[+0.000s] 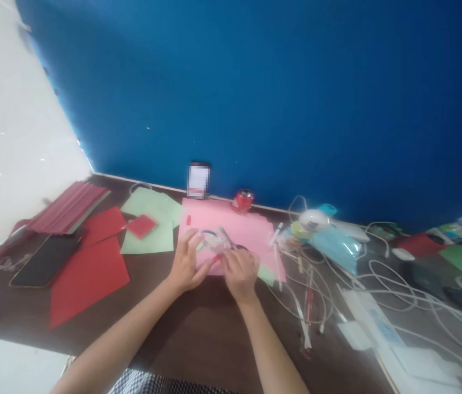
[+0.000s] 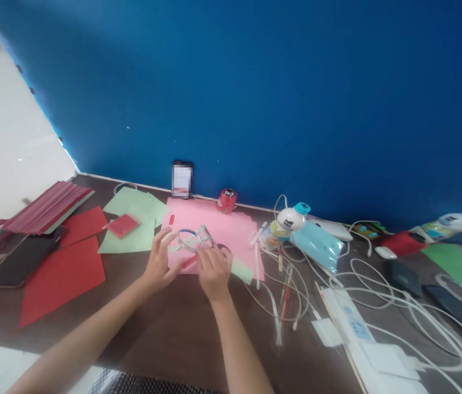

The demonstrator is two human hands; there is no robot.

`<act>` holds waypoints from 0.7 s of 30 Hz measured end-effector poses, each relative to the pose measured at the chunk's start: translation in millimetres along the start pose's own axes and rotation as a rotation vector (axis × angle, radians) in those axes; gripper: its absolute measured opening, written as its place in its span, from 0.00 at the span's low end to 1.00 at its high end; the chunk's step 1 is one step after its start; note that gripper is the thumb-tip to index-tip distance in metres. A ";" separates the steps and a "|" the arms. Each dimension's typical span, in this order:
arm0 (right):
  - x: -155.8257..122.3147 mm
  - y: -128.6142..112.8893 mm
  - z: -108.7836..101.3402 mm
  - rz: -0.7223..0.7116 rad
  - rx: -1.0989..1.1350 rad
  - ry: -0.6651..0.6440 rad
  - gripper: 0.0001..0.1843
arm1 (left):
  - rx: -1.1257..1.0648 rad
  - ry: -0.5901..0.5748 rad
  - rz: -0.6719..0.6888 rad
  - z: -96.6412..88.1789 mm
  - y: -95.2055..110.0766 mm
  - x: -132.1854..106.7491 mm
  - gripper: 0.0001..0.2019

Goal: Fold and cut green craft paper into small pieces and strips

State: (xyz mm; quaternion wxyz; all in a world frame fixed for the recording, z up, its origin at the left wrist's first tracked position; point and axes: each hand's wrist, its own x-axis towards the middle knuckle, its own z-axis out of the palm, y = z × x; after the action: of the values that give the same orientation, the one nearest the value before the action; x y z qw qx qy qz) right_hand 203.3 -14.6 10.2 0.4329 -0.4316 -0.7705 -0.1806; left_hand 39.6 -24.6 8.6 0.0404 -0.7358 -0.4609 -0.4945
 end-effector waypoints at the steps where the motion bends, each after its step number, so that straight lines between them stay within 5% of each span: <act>1: -0.4 -1.0 -0.3 -0.039 -0.017 -0.010 0.07 | 0.012 -0.054 0.035 -1.4 0.2 1.4 0.21; 5: -1.7 -3.3 -2.6 -0.141 -0.047 -0.027 0.09 | 0.064 -0.210 0.146 -1.0 -1.3 5.2 0.06; 12: -1.1 -1.8 -1.5 -0.093 -0.036 0.014 0.10 | 0.023 -0.314 0.198 3.6 -6.9 2.0 0.09; 16: 0.0 -1.5 1.0 0.104 0.121 0.037 0.08 | 0.036 -0.307 0.133 3.6 -12.9 -0.5 0.08; 21: 3.1 -6.5 4.7 0.576 0.658 -0.052 0.11 | -0.052 -0.288 0.046 4.1 -7.8 2.0 0.09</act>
State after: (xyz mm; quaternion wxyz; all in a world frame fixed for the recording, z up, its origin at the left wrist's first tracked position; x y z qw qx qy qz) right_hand 194.8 -13.6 10.8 0.5604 -0.4724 -0.6459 0.2135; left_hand 37.1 -16.8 5.0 -0.0336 -0.8103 -0.4320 -0.3946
